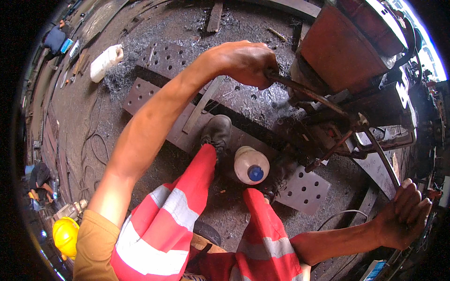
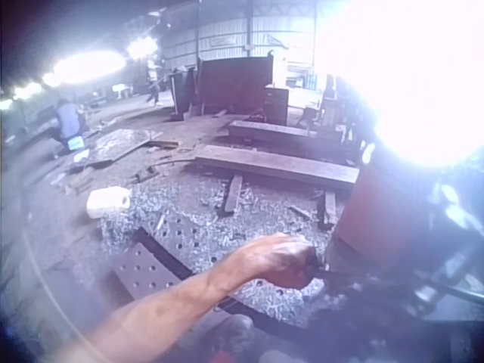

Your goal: The person operates a drill press on a perforated metal plate, repeatedly positioning the drill, lowering the handle to drill holes, and applying liquid from a plastic bottle to the work area. The person adjusts the plate and clears metal shavings between cycles.

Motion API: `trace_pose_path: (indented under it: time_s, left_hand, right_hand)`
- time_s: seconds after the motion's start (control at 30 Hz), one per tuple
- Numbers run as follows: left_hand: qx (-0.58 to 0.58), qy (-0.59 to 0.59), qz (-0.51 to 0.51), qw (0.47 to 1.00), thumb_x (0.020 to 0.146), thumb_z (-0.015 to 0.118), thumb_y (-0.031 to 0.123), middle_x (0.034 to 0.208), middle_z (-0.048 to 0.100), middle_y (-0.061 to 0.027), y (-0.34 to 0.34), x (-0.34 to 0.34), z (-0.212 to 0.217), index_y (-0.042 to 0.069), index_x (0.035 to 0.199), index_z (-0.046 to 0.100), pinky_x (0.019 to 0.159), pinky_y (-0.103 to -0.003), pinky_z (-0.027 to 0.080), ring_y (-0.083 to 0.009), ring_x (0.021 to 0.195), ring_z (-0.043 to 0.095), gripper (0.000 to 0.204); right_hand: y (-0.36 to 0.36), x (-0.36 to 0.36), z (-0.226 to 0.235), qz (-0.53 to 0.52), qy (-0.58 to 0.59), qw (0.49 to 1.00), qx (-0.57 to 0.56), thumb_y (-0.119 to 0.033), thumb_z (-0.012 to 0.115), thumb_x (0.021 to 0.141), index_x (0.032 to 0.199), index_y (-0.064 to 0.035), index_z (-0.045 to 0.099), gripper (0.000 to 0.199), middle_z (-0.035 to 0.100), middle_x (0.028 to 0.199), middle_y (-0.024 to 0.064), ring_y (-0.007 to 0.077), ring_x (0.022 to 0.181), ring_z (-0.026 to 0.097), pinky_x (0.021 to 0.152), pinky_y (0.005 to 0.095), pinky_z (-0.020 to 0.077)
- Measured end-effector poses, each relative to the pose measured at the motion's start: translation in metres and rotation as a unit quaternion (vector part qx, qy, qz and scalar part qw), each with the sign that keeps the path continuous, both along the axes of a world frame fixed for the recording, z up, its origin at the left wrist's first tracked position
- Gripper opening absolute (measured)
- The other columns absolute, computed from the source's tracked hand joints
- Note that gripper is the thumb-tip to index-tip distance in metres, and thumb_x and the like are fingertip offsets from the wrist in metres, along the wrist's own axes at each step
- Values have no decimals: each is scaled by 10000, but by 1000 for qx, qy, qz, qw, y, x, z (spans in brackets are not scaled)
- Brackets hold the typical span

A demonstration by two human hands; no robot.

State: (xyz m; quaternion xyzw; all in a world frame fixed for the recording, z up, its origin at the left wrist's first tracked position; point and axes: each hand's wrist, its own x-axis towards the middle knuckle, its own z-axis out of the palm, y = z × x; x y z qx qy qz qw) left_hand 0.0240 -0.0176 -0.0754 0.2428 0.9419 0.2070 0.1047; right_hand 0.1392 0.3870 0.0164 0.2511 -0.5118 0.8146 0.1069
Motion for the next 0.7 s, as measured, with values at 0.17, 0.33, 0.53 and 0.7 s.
trace_pose_path:
  time_s: [0.17, 0.33, 0.53, 0.7]
  left_hand:
    - [0, -3, 0, 1000, 757, 675, 260, 875, 727, -178, 1, 1, 0, 134, 994, 767, 697, -466, 548, -380, 809, 701, 285]
    - [-23, -13, 22, 999, 769, 669, 270, 898, 734, -172, 4, -2, 1, 142, 1002, 769, 730, -459, 569, -377, 840, 711, 284]
    - [-29, -31, 23, 999, 795, 663, 270, 870, 744, -132, 8, -5, 3, 192, 994, 774, 693, -436, 587, -338, 821, 730, 241]
    - [169, 50, 55, 983, 815, 639, 261, 864, 738, -127, -6, -10, -43, 167, 914, 751, 698, -427, 600, -330, 833, 733, 176]
  right_hand:
    - [-12, 2, 2, -35, 2, 999, -2, -109, 430, 1002, 654, -170, 301, 376, 199, 590, -3, 122, 593, 205, 667, 366, 239]
    - [-10, -4, 4, 36, -3, 998, -45, -135, 410, 1010, 659, -160, 317, 364, 201, 602, 8, 128, 603, 198, 645, 382, 225]
    - [-30, 6, -2, -248, 34, 968, 31, -150, 453, 1014, 791, -99, 422, 230, 348, 697, 38, 172, 635, 307, 679, 397, 315]
    - [-7, 58, -103, -512, 99, 803, 289, -260, 592, 943, 1097, -41, 501, 282, 517, 962, 102, 266, 892, 491, 876, 408, 410]
